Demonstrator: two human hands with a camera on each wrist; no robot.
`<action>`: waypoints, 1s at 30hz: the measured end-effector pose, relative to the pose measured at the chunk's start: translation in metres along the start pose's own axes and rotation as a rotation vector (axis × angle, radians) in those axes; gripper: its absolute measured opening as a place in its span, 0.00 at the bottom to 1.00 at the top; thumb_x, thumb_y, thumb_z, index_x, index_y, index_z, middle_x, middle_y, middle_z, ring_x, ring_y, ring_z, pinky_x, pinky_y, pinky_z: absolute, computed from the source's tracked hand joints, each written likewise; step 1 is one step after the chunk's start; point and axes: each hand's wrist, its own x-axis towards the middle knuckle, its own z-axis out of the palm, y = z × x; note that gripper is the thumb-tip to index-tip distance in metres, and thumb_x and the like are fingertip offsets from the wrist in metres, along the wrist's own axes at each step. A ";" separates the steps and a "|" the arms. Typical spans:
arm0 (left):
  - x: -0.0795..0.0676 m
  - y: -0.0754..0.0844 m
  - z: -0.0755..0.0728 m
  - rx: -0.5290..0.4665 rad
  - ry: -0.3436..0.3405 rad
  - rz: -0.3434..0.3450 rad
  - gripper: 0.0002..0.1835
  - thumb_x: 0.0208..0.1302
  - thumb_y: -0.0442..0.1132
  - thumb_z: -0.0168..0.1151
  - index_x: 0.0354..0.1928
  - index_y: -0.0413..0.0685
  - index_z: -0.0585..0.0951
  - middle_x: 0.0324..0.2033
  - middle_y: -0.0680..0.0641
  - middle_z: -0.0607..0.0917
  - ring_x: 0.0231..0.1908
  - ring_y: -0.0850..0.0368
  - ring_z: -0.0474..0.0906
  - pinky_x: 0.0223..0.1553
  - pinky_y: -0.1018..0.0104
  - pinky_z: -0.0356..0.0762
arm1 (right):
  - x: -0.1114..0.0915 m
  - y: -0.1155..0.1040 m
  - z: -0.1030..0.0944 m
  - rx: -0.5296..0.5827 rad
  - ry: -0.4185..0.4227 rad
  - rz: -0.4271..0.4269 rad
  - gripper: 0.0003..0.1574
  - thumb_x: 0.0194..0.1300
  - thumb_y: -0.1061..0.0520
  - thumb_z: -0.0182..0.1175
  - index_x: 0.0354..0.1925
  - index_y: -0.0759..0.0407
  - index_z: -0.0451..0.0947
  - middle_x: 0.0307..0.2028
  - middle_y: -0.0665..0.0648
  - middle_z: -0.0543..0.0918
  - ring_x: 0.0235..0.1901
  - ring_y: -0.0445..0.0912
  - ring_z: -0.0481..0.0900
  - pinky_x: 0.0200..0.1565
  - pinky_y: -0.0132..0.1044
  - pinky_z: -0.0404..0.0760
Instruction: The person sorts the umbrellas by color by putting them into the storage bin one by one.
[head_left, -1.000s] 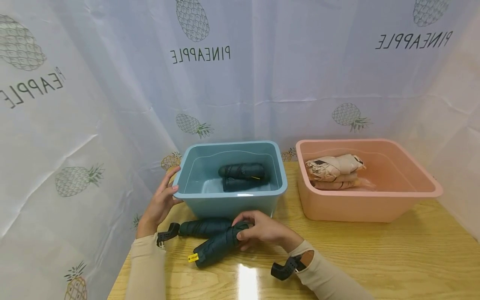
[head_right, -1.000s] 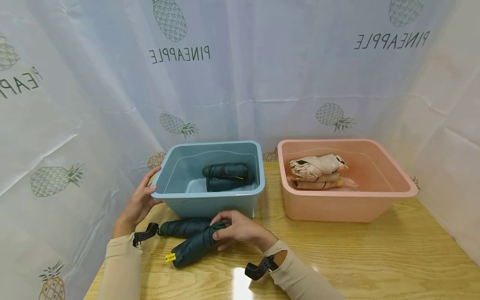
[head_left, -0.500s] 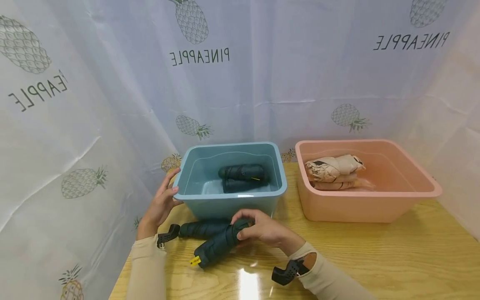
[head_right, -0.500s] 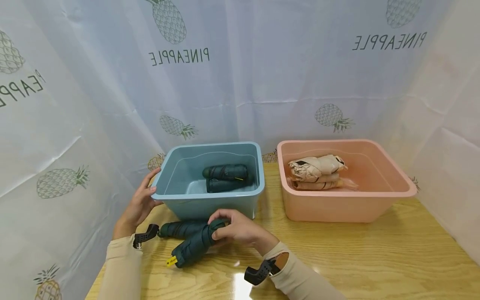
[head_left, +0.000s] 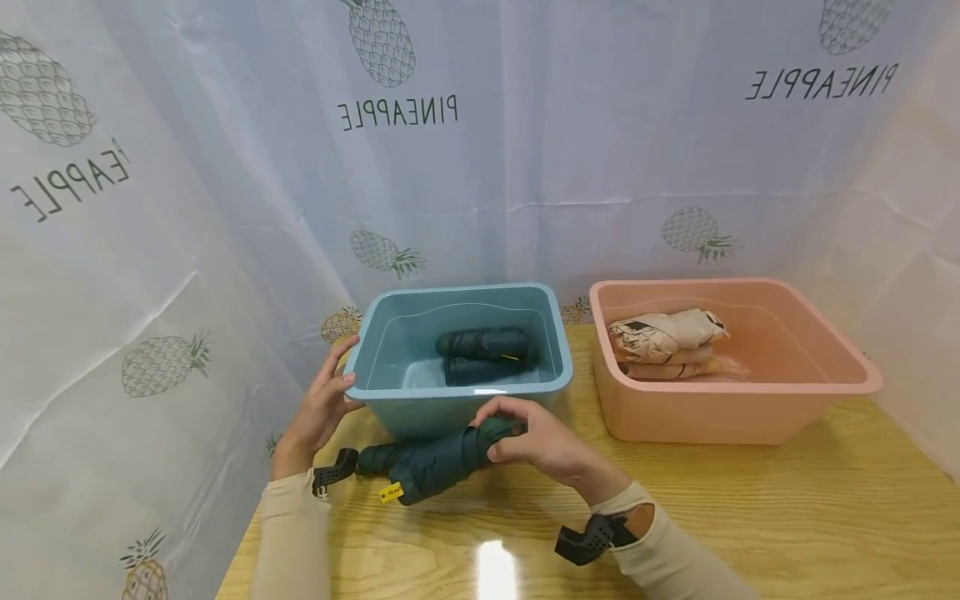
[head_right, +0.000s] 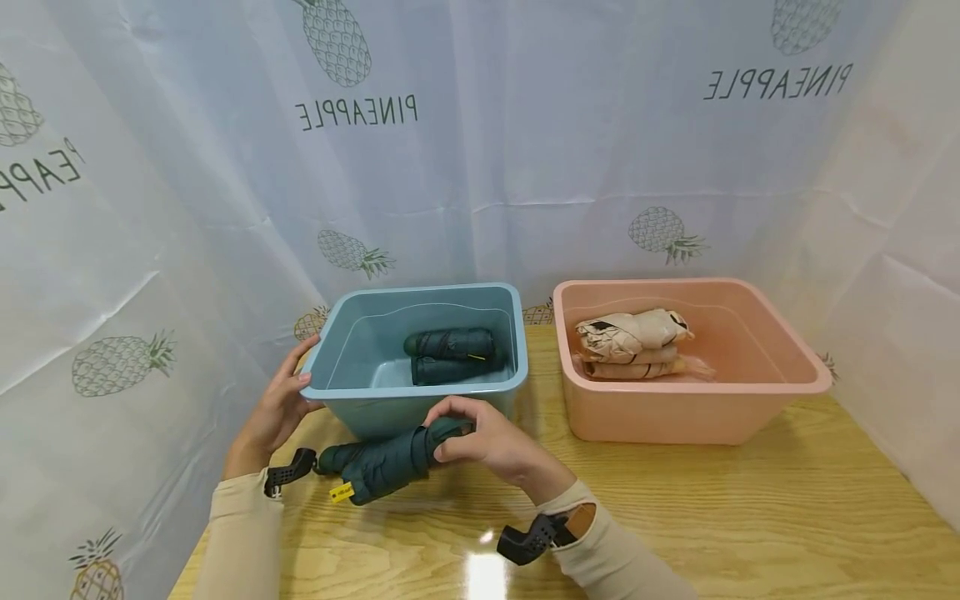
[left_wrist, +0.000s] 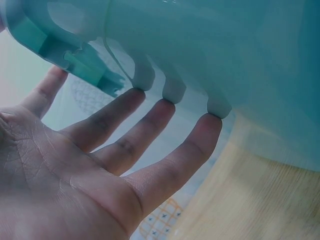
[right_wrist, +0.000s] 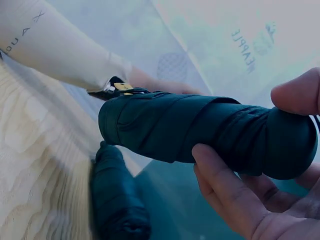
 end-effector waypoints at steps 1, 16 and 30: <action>0.000 0.000 0.000 0.001 0.002 -0.002 0.34 0.80 0.40 0.42 0.82 0.59 0.47 0.77 0.33 0.50 0.57 0.60 0.79 0.53 0.56 0.81 | -0.001 -0.002 0.000 0.007 0.001 -0.003 0.24 0.59 0.67 0.62 0.55 0.69 0.74 0.51 0.60 0.75 0.42 0.50 0.79 0.43 0.40 0.83; -0.002 0.000 0.000 0.027 -0.006 0.005 0.34 0.80 0.40 0.41 0.83 0.59 0.46 0.77 0.33 0.50 0.56 0.62 0.80 0.54 0.57 0.81 | -0.017 -0.031 -0.003 0.095 0.030 -0.131 0.21 0.61 0.70 0.57 0.52 0.57 0.77 0.49 0.56 0.78 0.43 0.45 0.82 0.45 0.37 0.85; -0.001 0.000 0.000 0.030 0.008 -0.002 0.34 0.80 0.41 0.41 0.82 0.60 0.46 0.74 0.35 0.54 0.54 0.60 0.80 0.53 0.55 0.81 | -0.022 -0.044 -0.016 0.212 0.011 -0.219 0.22 0.65 0.72 0.49 0.52 0.53 0.75 0.49 0.55 0.75 0.43 0.43 0.79 0.49 0.38 0.85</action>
